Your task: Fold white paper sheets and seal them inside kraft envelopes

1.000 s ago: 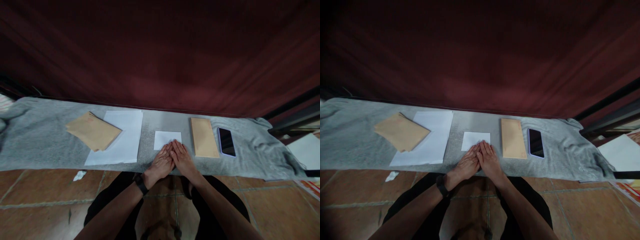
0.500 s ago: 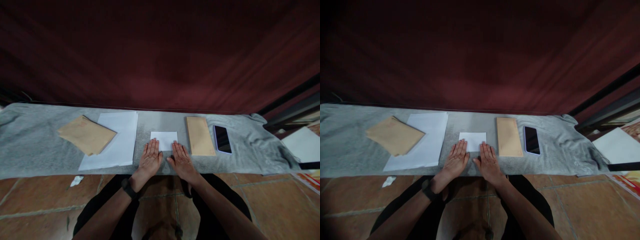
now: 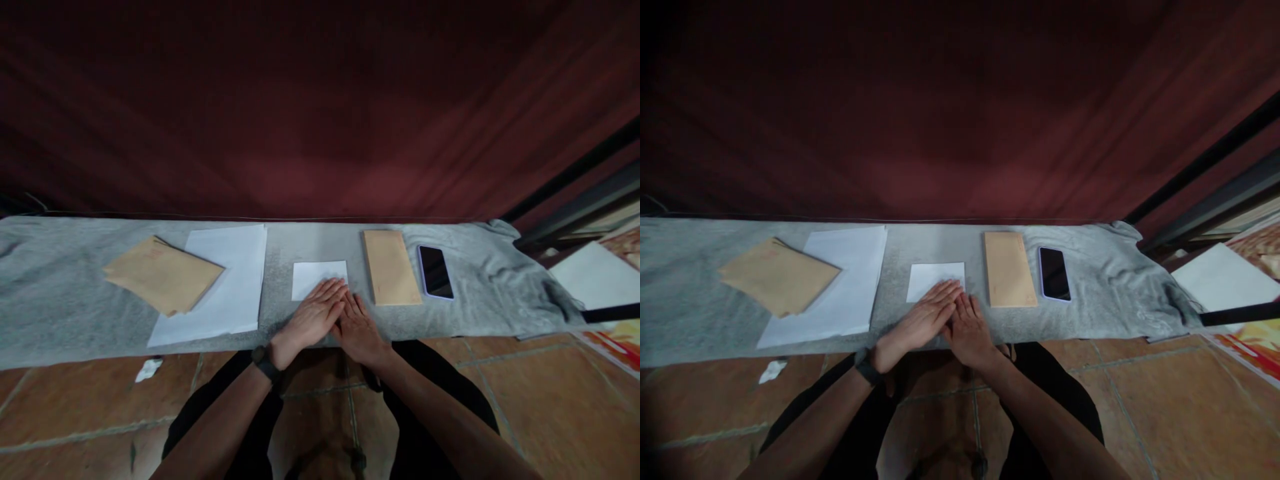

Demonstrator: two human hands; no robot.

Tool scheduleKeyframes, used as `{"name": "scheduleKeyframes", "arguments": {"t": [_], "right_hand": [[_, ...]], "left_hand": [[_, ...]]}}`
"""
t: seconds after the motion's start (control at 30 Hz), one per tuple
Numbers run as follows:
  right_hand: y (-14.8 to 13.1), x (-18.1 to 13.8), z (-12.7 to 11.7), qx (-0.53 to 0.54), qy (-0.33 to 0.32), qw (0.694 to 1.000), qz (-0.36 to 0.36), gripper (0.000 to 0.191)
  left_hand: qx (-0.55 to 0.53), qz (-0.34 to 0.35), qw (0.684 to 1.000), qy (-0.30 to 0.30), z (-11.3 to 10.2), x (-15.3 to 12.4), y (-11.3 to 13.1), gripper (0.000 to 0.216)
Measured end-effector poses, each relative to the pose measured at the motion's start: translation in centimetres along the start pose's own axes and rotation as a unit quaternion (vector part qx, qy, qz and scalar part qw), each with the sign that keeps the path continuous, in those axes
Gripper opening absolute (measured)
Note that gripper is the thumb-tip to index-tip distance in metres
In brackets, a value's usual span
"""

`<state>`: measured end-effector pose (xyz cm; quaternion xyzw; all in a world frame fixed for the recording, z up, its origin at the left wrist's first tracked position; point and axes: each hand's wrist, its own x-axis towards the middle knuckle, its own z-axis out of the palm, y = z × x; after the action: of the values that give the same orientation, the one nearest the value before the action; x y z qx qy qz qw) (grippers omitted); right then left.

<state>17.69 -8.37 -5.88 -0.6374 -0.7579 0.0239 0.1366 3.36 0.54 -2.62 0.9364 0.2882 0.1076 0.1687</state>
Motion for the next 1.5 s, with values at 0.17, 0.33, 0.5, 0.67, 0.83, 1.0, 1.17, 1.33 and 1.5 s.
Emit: {"name": "scheduleKeyframes", "arguments": {"t": [0.17, 0.33, 0.5, 0.67, 0.83, 1.0, 1.17, 1.33, 1.5], "right_hand": [[-0.2, -0.1, 0.7, 0.004, -0.004, 1.000, 0.002, 0.060], [-0.1, 0.0, 0.9, 0.011, -0.014, 1.000, 0.022, 0.066], [-0.2, 0.1, 0.3, 0.017, -0.022, 0.999, 0.031, 0.064], [-0.2, 0.4, -0.1, 0.022, -0.033, 0.999, 0.030, 0.067], [0.1, 0.6, 0.2, 0.020, -0.032, 0.999, 0.025, 0.069], [0.1, 0.7, 0.2, 0.018, -0.026, 0.999, 0.023, 0.069], [0.0, 0.8, -0.4, 0.017, -0.044, 0.998, 0.029, 0.070], [-0.1, 0.8, -0.8, 0.012, -0.061, 0.997, 0.036, 0.072], [-0.1, 0.8, -0.9, 0.011, -0.071, 0.997, 0.036, 0.072]], "left_hand": [[-0.015, 0.022, 0.999, -0.027, 0.9, 0.8, 0.1, 0.055], [-0.004, 0.023, 0.999, -0.039, 1.2, 1.7, -1.2, 0.054], [0.020, 0.040, 0.996, -0.077, 0.8, 3.6, -3.0, 0.054], [0.026, 0.058, 0.994, -0.091, 0.5, 4.9, -4.7, 0.054], [0.033, 0.057, 0.992, -0.106, 0.7, 5.6, -5.6, 0.057], [0.062, 0.046, 0.993, -0.086, 0.9, 6.2, -6.1, 0.058], [0.083, 0.030, 0.993, -0.079, 0.9, 6.7, -6.1, 0.060], [0.098, 0.013, 0.992, -0.079, 0.8, 6.9, -5.9, 0.061], [0.120, -0.002, 0.991, -0.053, 1.1, 7.0, -5.9, 0.061]]}}
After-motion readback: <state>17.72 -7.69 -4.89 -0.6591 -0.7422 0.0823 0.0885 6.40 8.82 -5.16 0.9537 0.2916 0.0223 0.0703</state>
